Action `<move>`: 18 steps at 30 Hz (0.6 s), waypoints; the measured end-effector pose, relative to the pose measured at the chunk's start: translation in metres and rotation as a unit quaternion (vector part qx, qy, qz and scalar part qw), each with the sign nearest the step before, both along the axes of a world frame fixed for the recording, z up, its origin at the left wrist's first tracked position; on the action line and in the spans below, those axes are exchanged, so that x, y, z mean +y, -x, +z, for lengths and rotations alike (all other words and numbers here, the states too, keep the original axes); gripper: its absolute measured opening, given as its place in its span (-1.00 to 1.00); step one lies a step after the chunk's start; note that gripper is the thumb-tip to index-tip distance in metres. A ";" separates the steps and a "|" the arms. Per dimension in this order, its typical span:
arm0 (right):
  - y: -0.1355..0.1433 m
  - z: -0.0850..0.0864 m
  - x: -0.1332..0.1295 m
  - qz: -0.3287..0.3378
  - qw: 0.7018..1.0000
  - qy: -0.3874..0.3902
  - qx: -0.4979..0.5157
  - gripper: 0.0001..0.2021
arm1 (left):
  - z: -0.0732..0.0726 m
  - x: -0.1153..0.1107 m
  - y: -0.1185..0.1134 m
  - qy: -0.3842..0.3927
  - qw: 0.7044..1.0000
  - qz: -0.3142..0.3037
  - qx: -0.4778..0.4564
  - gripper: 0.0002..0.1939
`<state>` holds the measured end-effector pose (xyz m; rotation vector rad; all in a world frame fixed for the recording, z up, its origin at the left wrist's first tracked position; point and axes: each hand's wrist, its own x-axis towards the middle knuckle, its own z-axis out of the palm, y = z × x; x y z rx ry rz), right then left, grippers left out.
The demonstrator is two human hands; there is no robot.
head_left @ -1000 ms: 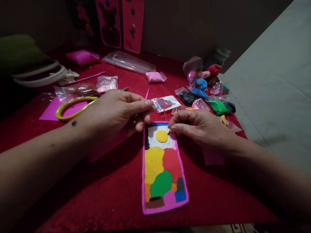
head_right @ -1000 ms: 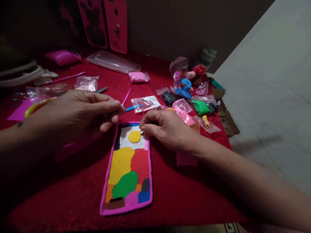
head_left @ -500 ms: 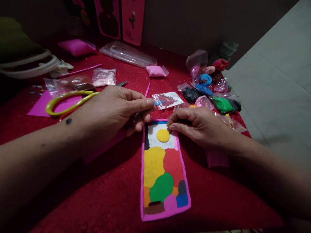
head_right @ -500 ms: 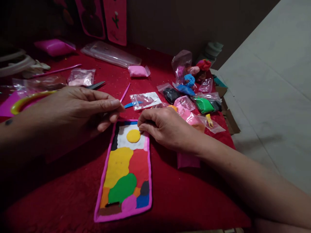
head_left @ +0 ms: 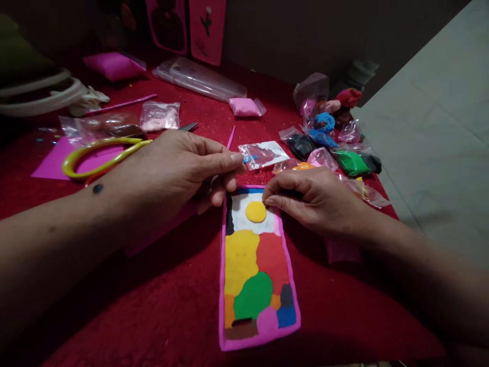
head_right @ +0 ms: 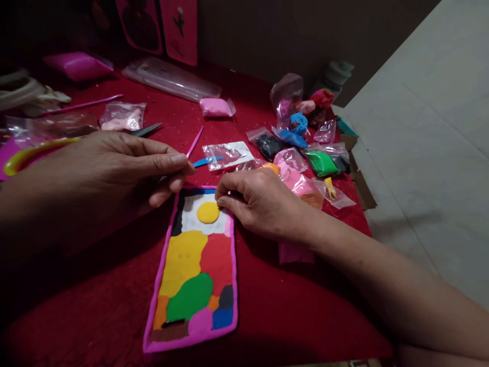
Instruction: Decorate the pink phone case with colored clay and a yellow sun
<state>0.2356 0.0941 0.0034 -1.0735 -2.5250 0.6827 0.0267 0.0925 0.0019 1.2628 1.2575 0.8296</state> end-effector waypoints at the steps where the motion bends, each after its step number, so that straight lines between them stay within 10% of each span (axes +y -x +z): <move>1: 0.000 0.000 0.000 -0.001 1.000 -0.003 -0.002 -0.93 | -0.001 0.000 0.001 0.000 1.000 -0.001 -0.004 -0.68; 18: 0.000 0.001 -0.002 0.012 1.000 -0.029 0.002 -0.91 | -0.002 -0.004 0.003 0.023 0.999 -0.017 -0.024 -0.71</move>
